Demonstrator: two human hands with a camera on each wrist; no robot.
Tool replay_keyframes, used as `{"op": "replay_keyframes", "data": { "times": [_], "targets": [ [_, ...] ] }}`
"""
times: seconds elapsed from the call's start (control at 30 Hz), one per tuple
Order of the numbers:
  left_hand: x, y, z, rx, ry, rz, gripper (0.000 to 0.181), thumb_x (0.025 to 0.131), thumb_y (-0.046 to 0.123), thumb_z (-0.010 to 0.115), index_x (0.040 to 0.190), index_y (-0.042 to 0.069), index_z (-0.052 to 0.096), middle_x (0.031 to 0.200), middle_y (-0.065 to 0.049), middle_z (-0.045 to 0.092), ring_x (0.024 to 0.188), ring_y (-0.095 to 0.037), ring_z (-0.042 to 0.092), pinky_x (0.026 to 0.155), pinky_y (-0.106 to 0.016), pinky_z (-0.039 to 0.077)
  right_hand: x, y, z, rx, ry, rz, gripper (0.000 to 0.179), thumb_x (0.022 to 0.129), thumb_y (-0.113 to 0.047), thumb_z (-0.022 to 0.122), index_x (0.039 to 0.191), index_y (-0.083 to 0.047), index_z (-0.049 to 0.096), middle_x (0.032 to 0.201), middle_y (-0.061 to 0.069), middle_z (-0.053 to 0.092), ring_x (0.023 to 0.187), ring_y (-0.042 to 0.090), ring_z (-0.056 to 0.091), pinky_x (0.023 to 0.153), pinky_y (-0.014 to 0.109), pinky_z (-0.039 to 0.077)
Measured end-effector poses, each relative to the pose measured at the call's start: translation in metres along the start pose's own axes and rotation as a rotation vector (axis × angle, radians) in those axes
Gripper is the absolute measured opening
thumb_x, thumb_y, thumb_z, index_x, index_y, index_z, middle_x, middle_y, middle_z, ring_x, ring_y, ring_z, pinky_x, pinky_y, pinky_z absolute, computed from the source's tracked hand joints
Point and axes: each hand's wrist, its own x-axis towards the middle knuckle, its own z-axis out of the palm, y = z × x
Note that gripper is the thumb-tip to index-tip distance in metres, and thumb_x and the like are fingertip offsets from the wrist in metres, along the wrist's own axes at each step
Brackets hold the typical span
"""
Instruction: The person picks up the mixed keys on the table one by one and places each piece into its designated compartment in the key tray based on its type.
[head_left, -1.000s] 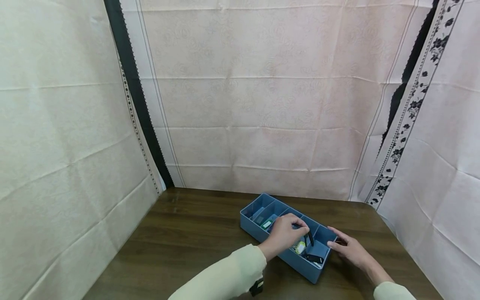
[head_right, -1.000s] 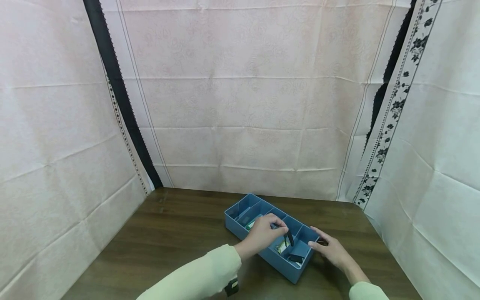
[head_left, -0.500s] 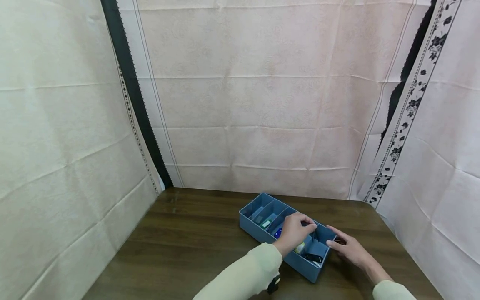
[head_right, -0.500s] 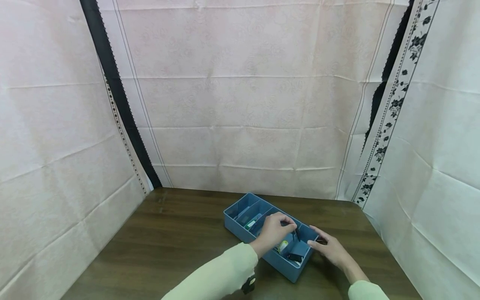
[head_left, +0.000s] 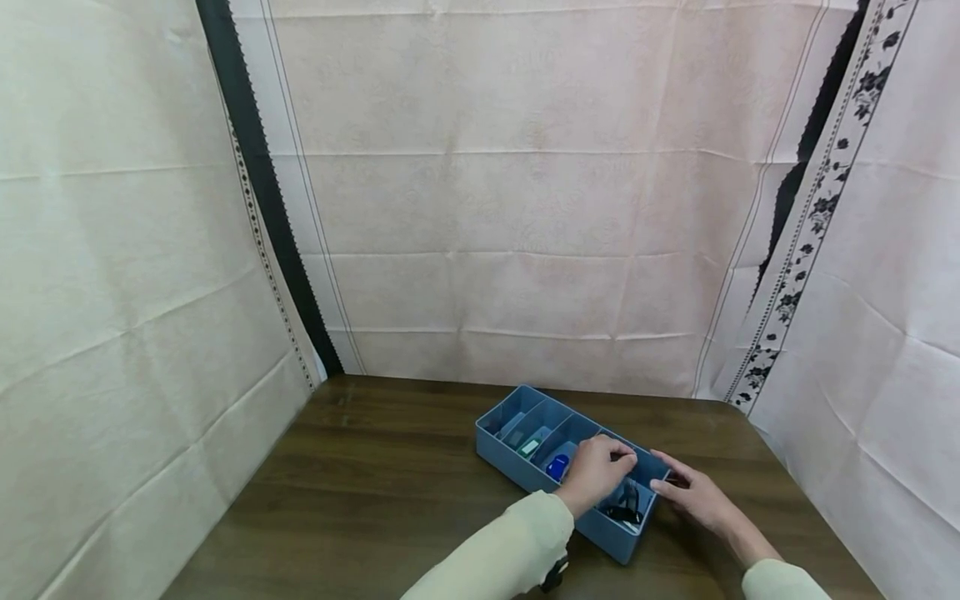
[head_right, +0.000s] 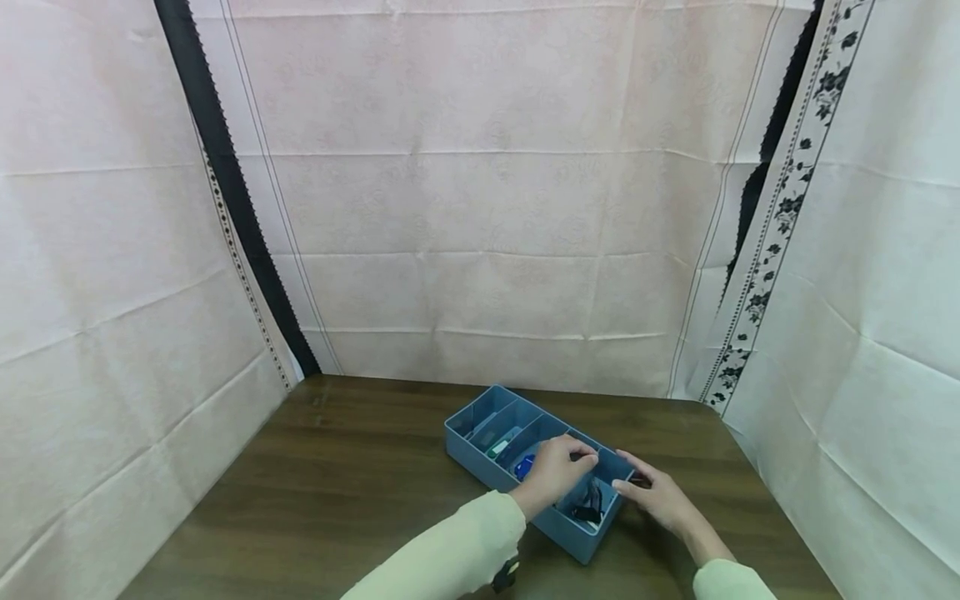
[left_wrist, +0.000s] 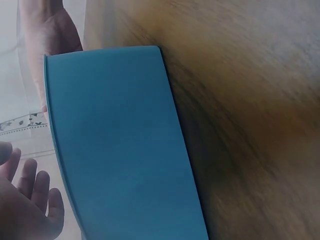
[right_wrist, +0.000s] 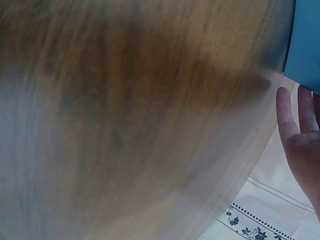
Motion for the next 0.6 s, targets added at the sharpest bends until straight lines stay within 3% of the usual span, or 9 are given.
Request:
{"op": "replay_keyframes", "data": {
  "times": [0.17,0.3,0.4,0.6],
  "targets": [
    [-0.001,-0.003,-0.008,-0.01,0.0,0.022,0.016,0.096,0.031,0.067,0.104,0.021,0.077,0.099,0.016,0.064,0.094,-0.002,0.057,0.086,-0.027,0.052,0.0,-0.001,0.001,0.001,-0.001,0.005,0.065,0.1,-0.034,0.06,0.154,-0.011,0.034,0.148,0.035,0.033,0.125,0.049,0.047,0.086,0.054,0.052],
    [0.0,-0.007,-0.023,0.012,0.025,0.049,0.016,0.097,0.03,0.066,0.105,0.02,0.076,0.097,0.016,0.062,0.091,-0.002,0.056,0.081,-0.025,0.051,-0.001,-0.003,0.002,-0.013,-0.003,0.014,0.066,0.1,-0.036,0.059,0.155,-0.011,0.032,0.15,0.035,0.031,0.127,0.052,0.045,0.087,0.055,0.052],
    [0.005,-0.012,-0.04,0.071,0.059,0.107,0.018,0.098,0.028,0.065,0.107,0.017,0.076,0.098,0.014,0.064,0.093,-0.004,0.056,0.082,-0.026,0.05,-0.002,-0.006,0.0,-0.027,-0.004,0.024,0.069,0.1,-0.039,0.058,0.156,-0.011,0.03,0.151,0.036,0.028,0.129,0.054,0.041,0.088,0.056,0.051],
    [0.017,-0.035,-0.083,0.305,0.183,0.184,0.021,0.098,0.028,0.063,0.111,0.017,0.075,0.111,0.003,0.067,0.106,-0.017,0.058,0.092,-0.039,0.046,-0.007,-0.006,-0.011,-0.091,0.03,0.059,0.078,0.101,-0.052,0.049,0.158,-0.009,0.02,0.148,0.036,0.032,0.131,0.053,0.038,0.096,0.059,0.044]
  ]
}}
